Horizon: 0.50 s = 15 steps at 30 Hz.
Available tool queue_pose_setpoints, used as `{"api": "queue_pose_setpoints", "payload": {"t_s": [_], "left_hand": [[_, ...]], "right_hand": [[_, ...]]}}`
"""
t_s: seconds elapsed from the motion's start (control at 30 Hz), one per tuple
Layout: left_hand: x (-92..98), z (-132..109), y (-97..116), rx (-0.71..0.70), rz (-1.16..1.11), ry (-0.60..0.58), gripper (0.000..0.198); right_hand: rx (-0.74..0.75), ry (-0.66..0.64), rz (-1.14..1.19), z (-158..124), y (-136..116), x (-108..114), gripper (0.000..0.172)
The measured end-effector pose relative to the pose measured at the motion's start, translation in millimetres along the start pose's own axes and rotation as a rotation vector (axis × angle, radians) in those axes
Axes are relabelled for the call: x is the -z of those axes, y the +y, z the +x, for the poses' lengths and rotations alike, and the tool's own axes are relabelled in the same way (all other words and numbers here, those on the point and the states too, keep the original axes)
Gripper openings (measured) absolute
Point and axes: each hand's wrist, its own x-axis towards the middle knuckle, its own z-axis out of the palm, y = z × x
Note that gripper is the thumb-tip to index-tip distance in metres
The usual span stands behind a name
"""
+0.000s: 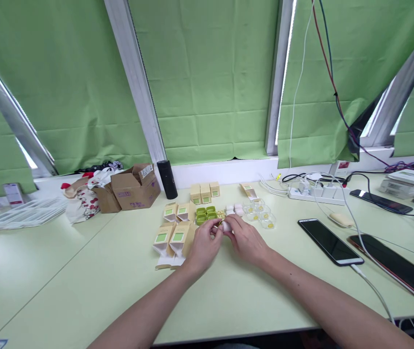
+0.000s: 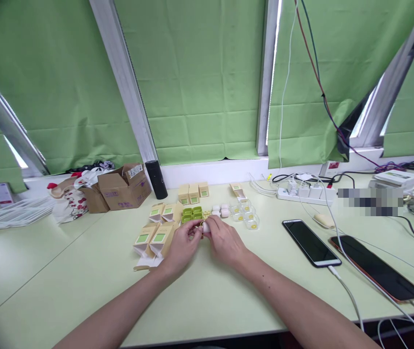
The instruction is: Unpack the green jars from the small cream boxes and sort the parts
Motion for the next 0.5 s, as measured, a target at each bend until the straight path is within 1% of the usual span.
{"api": "queue_pose_setpoints", "payload": {"t_s": [0.1,0.2,0.3,0.43,0.5], "left_hand": [[8.5,-1.3,2.0,-0.096,0.067,-0.048,0.030],[12.2,-4.0,0.9,-0.158,0.075,-0.095,0.041],[10.2,-5.8,-2.1,-0.143,0.055,-0.102,0.048],[6.8,-4.9,-2.9,-0.133,0.028,-0.112,0.043],[5.9,-3.9,-1.0,-0.111,0.018,-0.110,0.040]], "right_hand": [[-0.007,0.037,0.111,-1.1,7.2,0.5,0.032],[-0.031,0.046,0.159,-1.9,11.7,1.8,0.034],[-0.042,0.026,0.187,-2.2,11.7,4.1,0.036],[-0.045,-0.021,0.244,-1.5,9.0,7.6,0.041],[-0.053,-0.010,0.279,-0.6,8.3,8.2,0.039]]}}
